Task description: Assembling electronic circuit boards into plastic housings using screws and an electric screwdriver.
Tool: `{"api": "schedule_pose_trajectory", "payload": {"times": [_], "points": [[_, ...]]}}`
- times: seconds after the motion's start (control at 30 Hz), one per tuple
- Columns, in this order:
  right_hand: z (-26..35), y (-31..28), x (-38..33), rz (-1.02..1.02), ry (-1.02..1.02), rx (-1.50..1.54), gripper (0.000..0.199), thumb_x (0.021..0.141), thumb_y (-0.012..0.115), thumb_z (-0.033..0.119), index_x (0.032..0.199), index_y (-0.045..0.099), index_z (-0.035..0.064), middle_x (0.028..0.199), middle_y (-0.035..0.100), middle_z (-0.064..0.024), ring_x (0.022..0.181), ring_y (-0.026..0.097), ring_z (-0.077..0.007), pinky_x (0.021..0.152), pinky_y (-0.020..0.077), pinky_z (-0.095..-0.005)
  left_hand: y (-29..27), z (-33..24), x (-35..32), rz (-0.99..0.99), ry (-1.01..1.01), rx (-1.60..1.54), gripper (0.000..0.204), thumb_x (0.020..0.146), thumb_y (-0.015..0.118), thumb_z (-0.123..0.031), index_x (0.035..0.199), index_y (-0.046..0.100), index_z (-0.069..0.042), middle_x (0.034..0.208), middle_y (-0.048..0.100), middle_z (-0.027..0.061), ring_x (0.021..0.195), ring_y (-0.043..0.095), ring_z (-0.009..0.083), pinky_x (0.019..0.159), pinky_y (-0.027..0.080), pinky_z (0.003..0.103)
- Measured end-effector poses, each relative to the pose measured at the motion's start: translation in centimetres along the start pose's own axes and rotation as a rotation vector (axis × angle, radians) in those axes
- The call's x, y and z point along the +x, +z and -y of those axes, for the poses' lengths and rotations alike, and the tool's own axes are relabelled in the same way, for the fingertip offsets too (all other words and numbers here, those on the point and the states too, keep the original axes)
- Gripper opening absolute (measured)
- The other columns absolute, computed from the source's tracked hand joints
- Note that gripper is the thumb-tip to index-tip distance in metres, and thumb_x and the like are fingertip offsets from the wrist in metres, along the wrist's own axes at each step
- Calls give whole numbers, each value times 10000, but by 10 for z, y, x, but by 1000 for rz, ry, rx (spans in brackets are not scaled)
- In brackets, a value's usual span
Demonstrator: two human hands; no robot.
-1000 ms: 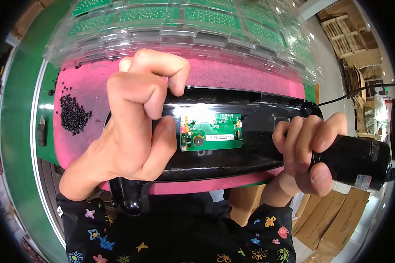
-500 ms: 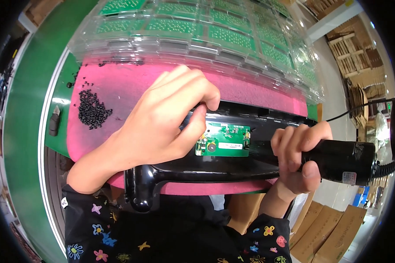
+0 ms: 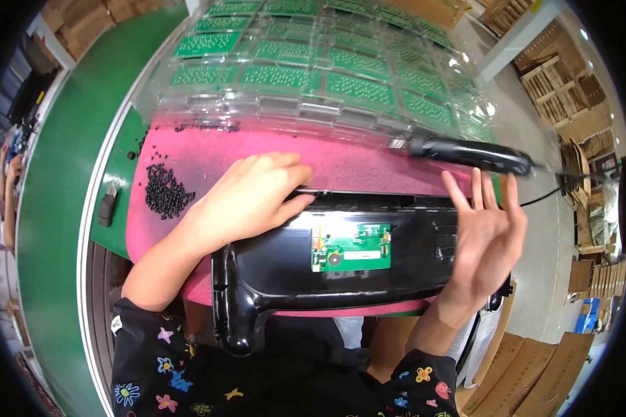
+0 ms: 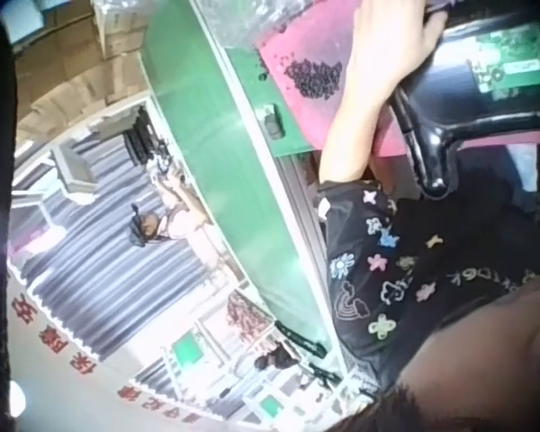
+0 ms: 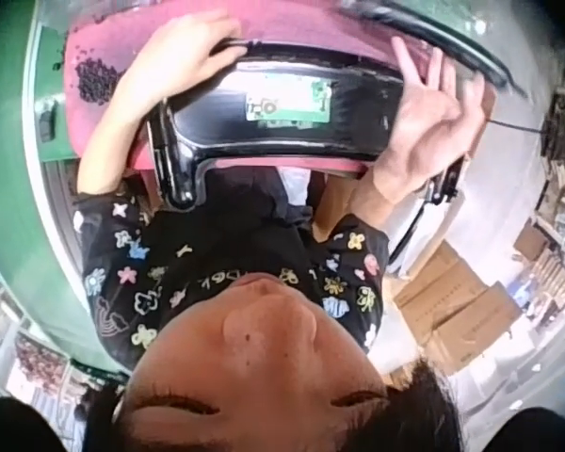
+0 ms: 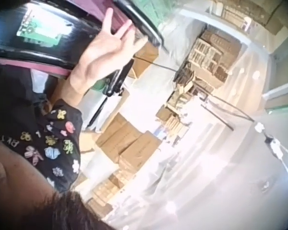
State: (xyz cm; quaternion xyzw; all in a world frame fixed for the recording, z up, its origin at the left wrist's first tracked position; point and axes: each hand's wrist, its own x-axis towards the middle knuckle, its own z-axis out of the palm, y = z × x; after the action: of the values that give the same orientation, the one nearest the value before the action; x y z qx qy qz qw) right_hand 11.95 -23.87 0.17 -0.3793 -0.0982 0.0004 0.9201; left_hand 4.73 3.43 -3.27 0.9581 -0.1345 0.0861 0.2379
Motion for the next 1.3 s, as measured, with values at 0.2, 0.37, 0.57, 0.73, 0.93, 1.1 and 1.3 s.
{"api": "schedule_pose_trajectory", "payload": {"times": [0.2, 0.37, 0.57, 0.73, 0.93, 1.1, 1.3], "points": [[6, 18, -19, -155, -592, -570, 561, 820, 541, 11, 1357, 401, -66, 1284, 437, -143, 1148, 412, -212, 1013, 355, -364, -9, -9, -16, 105, -7, 160, 197, 865, 639, -213, 840, 608, -20, 810, 580, 134, 704, 594, 375, 576, 455, 467], [72, -52, -66, -280, -1177, -257, 349, 807, 519, -19, 1155, 516, -35, 1045, 492, -88, 905, 454, -176, 833, 380, -287, -50, -69, -79, -256, 68, 227, 181, 770, 667, -41, 950, 672, -38, 790, 597, 72, 593, 624, 238, 464, 493, 356], [94, -193, -94, -758, -1159, -797, 309, 881, 504, -9, 1189, 490, -27, 1128, 493, -95, 935, 475, -180, 883, 398, -321, -77, -54, -178, -1024, -435, 423, 194, 872, 597, 31, 1054, 660, 49, 943, 680, 153, 874, 650, 235, 814, 496, 305], [61, -409, -152, -1379, -416, -1288, 410, 835, 573, 115, 1221, 482, 11, 1173, 506, -114, 1075, 497, -261, 947, 409, -396, -94, -47, -227, -1532, -682, -882, 350, 856, 624, -109, 1186, 559, -15, 1049, 635, 87, 937, 633, 221, 869, 509, 342], [-69, -502, -247, -1013, 1034, -1337, 575, 814, 681, 323, 1263, 524, 0, 1269, 546, -214, 1208, 504, -288, 986, 430, -434, -139, 75, -316, -1206, -224, 684, 269, 836, 733, -178, 999, 562, -48, 883, 641, 123, 659, 613, 275, 537, 521, 336], [-57, -521, -249, -739, 818, -1253, 678, 794, 689, 330, 1328, 466, -25, 1294, 558, -254, 1191, 555, -333, 1002, 443, -451, -180, 235, -371, -1288, -179, 435, 511, 738, 829, -261, 1094, 579, 7, 971, 638, 143, 748, 614, 288, 634, 541, 402], [-10, -488, -231, -1179, 817, -1726, 903, 780, 733, 237, 1479, 183, 81, 1540, 179, -194, 1403, 233, -389, 1117, 285, -503, -177, 227, -257, -1252, -187, -26, 434, 771, 802, -205, 1086, 592, 7, 1007, 650, 148, 749, 620, 285, 641, 541, 395]]}}
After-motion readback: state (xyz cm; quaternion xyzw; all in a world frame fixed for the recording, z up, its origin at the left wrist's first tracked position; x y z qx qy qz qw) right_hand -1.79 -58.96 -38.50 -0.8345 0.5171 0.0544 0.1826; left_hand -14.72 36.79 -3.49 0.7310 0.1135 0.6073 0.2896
